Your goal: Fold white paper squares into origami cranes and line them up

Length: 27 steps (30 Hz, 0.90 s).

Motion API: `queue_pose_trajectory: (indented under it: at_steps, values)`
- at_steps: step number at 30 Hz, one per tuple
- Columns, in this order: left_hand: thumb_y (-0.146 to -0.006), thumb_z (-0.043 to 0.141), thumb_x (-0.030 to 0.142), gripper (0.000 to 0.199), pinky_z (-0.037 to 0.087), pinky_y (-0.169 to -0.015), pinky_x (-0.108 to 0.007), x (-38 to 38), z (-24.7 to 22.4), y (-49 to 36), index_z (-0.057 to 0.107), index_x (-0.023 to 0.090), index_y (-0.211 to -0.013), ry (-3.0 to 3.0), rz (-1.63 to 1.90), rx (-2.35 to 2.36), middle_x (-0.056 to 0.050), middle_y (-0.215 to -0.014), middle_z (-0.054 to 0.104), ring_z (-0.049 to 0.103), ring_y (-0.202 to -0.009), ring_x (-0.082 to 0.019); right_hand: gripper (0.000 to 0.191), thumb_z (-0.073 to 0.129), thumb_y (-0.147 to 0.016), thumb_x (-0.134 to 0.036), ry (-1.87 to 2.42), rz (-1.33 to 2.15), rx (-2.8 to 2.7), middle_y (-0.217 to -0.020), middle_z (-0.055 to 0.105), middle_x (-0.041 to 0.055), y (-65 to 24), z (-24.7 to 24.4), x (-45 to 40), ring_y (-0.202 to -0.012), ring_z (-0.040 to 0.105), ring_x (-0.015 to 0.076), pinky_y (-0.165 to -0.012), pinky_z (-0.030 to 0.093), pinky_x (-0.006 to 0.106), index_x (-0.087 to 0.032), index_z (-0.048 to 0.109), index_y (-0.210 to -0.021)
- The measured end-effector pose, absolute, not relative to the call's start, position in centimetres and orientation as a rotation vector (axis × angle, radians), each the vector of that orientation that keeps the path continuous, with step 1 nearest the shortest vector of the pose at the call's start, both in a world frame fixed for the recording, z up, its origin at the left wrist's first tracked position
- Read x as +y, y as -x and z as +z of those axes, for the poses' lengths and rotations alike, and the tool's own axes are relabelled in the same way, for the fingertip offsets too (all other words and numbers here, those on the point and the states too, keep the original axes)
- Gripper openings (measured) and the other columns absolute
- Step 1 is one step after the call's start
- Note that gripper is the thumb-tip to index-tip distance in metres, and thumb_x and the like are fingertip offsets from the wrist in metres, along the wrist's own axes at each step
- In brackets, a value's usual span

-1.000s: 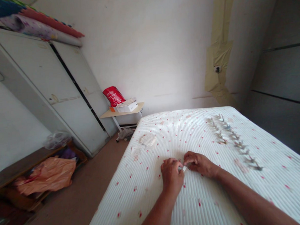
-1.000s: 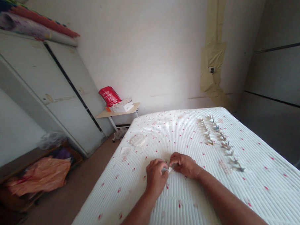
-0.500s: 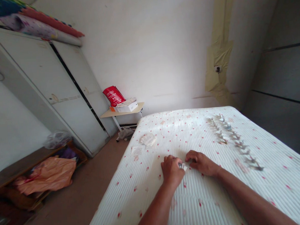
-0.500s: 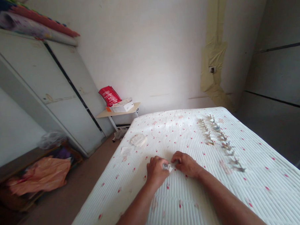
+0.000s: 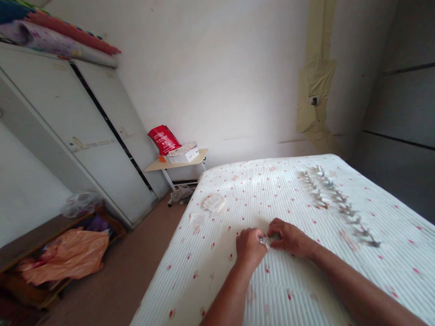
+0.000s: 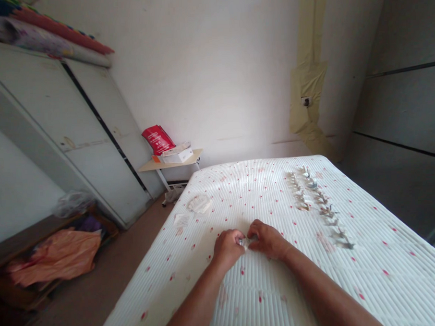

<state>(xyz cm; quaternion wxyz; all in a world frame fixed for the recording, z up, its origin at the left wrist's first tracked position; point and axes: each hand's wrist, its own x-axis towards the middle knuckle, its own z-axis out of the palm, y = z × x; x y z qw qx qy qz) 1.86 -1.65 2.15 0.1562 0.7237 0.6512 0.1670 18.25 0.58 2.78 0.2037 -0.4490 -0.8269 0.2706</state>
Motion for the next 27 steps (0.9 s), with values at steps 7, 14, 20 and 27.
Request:
queue_pose_trajectory:
  at_steps: [7, 14, 20, 27]
  values:
    - [-0.060, 0.056, 0.010, 0.020, 0.035, -0.062, -0.022, -1.6, 1.6, -1.9, 0.056, 0.023, -0.076, -2.053, 0.591, 1.860, 0.004, -0.074, 0.060, 0.054, -0.074, -0.013, 0.021, 0.056, -0.064, -0.011, 1.247, 0.783, -2.272, -0.088, 0.056, 0.0013, -18.4, 2.5, 0.6, -0.075, 0.052, 0.0124, -0.067, 0.038, 0.021, -0.019, 0.060, -0.083]
    - [-0.054, 0.054, 0.003, 0.035, 0.031, -0.053, -0.018, -1.2, 0.8, -2.2, 0.051, 0.021, -0.084, -1.582, 1.041, 1.549, 0.007, -0.059, 0.052, 0.048, -0.056, -0.009, 0.017, 0.057, -0.066, -0.017, 1.242, 0.969, -2.037, -0.070, 0.056, -0.0010, -18.3, 2.1, 0.9, -0.059, 0.048, 0.0105, -0.055, 0.036, 0.021, -0.017, 0.057, -0.082]
    - [-0.051, 0.057, 0.011, 0.027, 0.033, -0.053, -0.018, -1.3, 1.9, -2.2, 0.047, 0.017, -0.076, -1.144, 1.331, 1.147, 0.006, -0.058, 0.051, 0.046, -0.054, -0.008, 0.022, 0.058, -0.070, -0.038, 1.028, 1.245, -1.752, -0.063, 0.053, -0.0026, -17.3, 1.9, 0.6, -0.055, 0.045, 0.0095, -0.053, 0.035, 0.022, -0.016, 0.057, -0.074]
    - [-0.059, 0.055, 0.013, 0.006, 0.032, -0.052, -0.019, -1.5, 1.4, -2.0, 0.050, 0.015, -0.061, -1.437, 1.305, 1.330, 0.005, -0.056, 0.048, 0.044, -0.055, -0.008, 0.019, 0.052, -0.075, -0.035, 1.125, 1.019, -1.733, -0.056, 0.050, -0.0036, -16.4, 1.8, 0.1, -0.051, 0.045, 0.0094, -0.050, 0.033, 0.021, -0.017, 0.054, -0.068]
